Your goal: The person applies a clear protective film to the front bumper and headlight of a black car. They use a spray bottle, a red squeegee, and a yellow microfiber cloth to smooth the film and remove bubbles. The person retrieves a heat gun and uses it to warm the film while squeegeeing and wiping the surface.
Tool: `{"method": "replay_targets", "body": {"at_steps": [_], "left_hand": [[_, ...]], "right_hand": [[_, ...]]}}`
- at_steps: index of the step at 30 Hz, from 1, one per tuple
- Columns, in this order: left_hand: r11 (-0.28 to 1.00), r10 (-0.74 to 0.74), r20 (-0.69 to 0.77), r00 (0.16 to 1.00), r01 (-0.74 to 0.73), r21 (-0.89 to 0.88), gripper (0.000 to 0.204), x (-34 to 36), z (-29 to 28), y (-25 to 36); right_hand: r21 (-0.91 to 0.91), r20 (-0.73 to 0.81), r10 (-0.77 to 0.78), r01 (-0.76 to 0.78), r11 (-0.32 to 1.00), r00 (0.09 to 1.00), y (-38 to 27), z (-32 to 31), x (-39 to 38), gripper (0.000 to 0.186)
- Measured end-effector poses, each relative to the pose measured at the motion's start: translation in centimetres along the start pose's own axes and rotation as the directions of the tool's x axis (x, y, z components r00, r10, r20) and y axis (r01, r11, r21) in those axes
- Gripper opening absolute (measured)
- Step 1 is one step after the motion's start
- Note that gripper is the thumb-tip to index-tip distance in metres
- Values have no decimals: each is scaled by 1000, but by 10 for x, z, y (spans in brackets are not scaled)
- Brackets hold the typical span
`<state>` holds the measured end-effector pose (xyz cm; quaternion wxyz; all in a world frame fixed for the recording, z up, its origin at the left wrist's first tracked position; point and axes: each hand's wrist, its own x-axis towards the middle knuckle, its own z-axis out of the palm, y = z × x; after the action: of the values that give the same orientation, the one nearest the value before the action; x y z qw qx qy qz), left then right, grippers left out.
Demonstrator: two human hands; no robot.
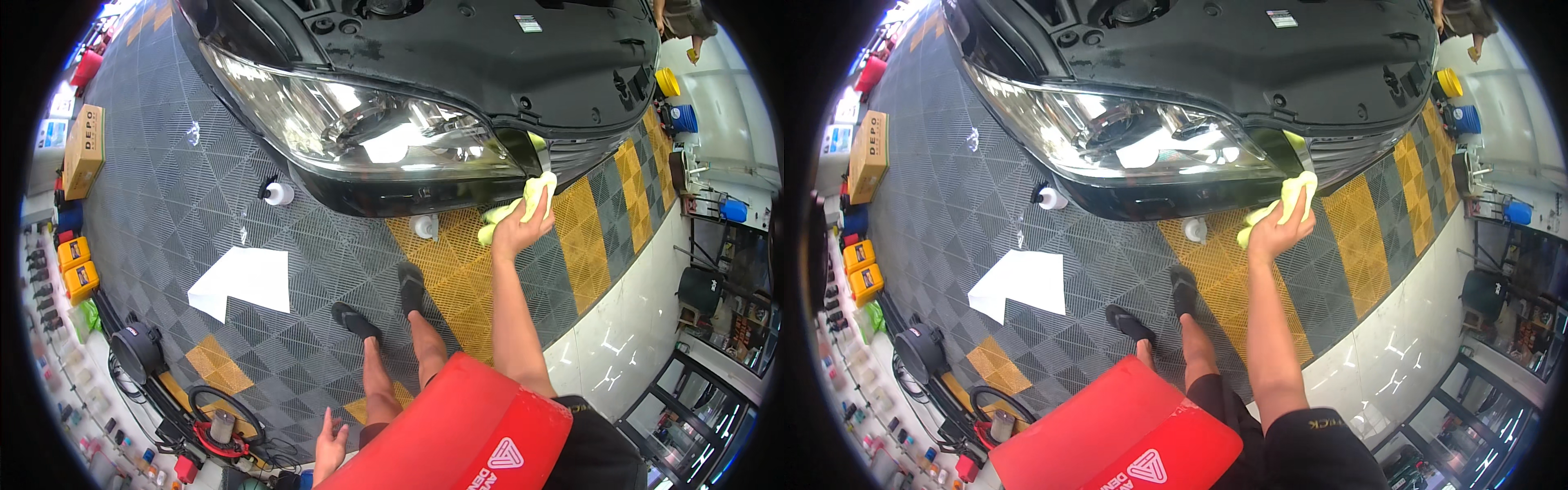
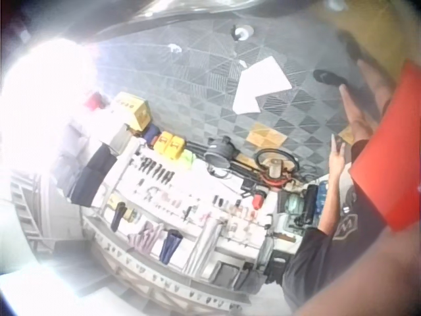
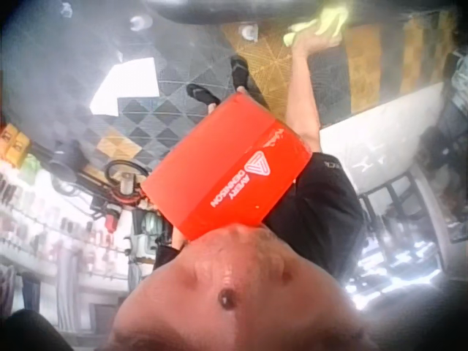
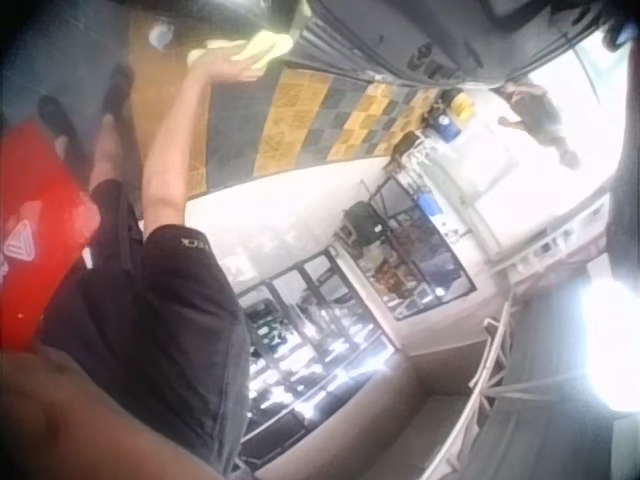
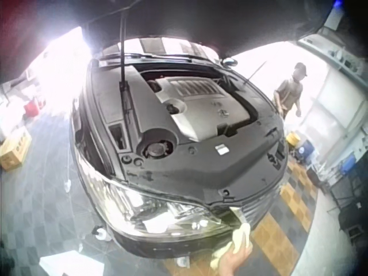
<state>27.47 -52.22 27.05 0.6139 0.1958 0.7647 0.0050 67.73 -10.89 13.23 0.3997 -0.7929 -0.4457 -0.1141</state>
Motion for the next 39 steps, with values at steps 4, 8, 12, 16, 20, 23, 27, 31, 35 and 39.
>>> {"method": "replay_targets", "body": {"at_steps": [4, 8, 12, 16, 20, 23, 27, 31, 35, 39], "left_hand": [[999, 19, 52, 998, -21, 43, 73, -4, 15, 54], [986, 36, 78, 996, -23, -167, 70, 6, 27, 82], [930, 78, 45, 996, -56, -362, 68, 21, 37, 48], [1000, 22, 56, 998, -23, 7, 68, 24, 29, 35], [986, -75, 114, 991, 57, 160, 68, 21, 10, 45], [991, 3, 89, 996, -14, 130, 67, 26, 6, 7], [994, 39, 44, 998, -44, 99, 66, 25, -3, -2], [997, 48, 30, 998, -49, 54, 64, 26, -13, 11], [995, 69, -10, 998, -70, -74, 64, 18, -14, -1], [980, 61, 19, 998, -57, -190, 64, 22, -10, -49]], "right_hand": [[488, 110, -109, 42, 872, 988, -125, -8, -18, 43], [572, 103, -504, 364, 735, 857, -243, 39, -41, 64], [461, 21, -763, 671, 581, 646, -207, 67, -31, 50], [483, 384, -687, 500, 719, 617, -79, 49, 19, 22], [64, 481, -191, 183, 981, 856, 91, 6, 28, 52], [-133, 343, -90, 144, 981, 935, 96, -35, 28, 48], [97, 307, -89, 62, 993, 947, 35, -46, 24, 47], [239, 404, -482, 419, 876, 778, -20, -11, 1, 43], [25, 503, -521, 591, 806, 690, 29, 17, 39, 44], [-480, 556, 7, 315, 818, 831, 82, -3, 68, 45]]}}
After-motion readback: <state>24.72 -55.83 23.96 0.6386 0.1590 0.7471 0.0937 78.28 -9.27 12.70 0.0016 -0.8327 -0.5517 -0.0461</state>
